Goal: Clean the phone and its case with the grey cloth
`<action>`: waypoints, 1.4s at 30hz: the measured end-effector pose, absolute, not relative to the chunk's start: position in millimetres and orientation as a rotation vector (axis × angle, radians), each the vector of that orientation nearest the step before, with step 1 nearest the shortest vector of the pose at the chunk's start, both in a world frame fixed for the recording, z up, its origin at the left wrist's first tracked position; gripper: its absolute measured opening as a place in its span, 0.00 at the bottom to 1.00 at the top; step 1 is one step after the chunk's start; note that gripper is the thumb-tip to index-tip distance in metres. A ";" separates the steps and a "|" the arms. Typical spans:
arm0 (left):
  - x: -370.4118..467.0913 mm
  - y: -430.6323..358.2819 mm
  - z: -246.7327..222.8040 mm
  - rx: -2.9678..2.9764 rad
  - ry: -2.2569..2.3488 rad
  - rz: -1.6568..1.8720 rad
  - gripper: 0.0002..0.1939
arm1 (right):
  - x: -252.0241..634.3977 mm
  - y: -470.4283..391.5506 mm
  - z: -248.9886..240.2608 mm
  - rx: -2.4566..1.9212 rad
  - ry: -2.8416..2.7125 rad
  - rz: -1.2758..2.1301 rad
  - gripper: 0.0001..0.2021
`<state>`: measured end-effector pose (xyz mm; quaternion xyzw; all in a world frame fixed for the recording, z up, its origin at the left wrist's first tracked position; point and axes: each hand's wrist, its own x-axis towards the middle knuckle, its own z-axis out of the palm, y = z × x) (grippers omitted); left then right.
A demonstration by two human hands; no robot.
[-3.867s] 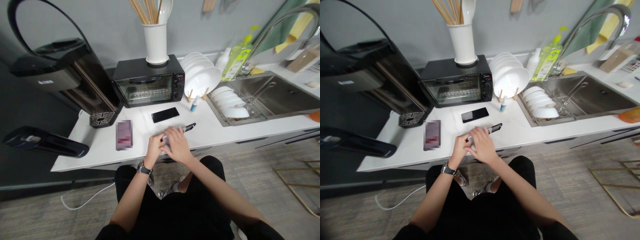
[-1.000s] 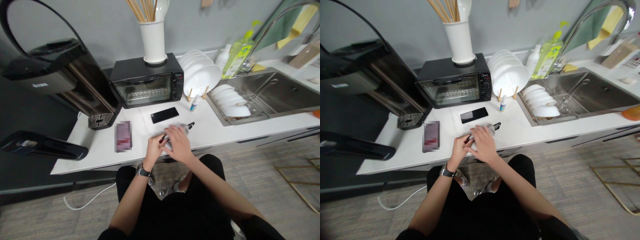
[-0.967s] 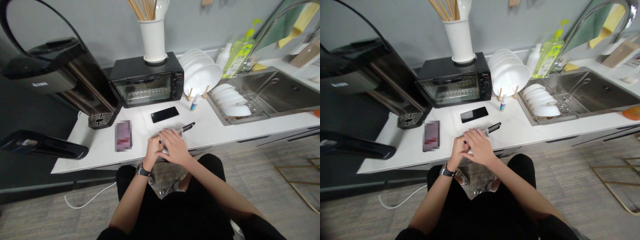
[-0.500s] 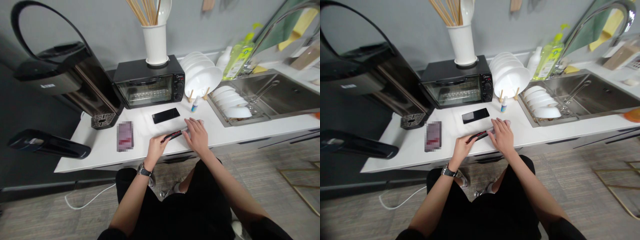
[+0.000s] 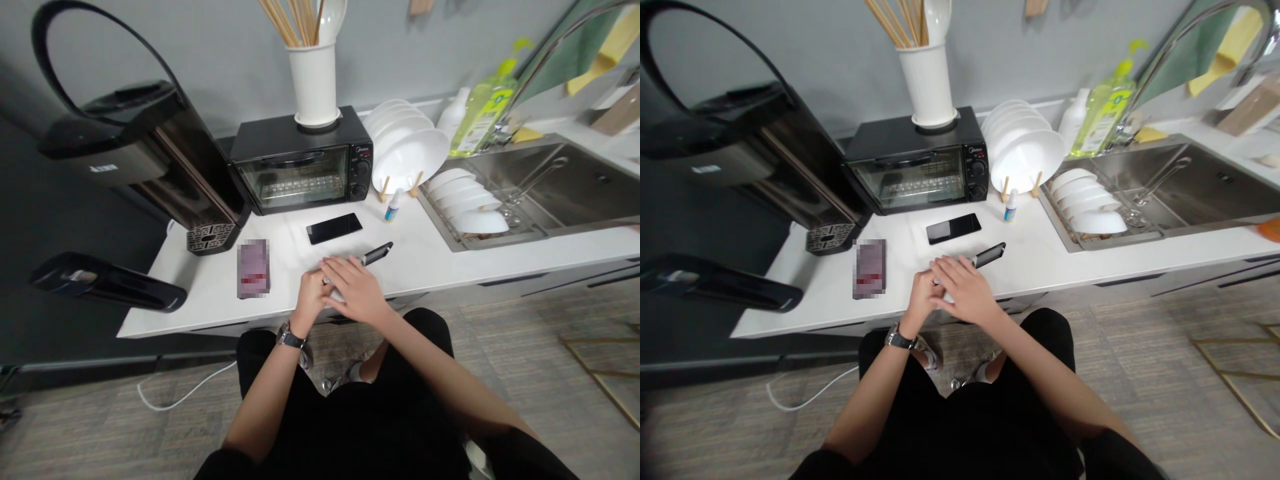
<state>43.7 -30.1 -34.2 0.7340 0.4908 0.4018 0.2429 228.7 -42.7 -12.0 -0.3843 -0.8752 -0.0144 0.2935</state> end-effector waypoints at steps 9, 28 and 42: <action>43.9 -31.5 -33.4 2.012 1.331 1.084 0.13 | 233.5 -43.1 -12.4 -1.042 -2.338 -0.041 0.34; 44.2 -32.7 -32.3 2.041 1.354 1.078 0.09 | 236.0 -40.0 -12.1 -1.065 -2.266 -0.046 0.34; 45.5 -32.4 -34.3 2.042 1.412 1.045 0.11 | 232.3 -44.2 -15.4 -1.167 -2.161 -0.069 0.36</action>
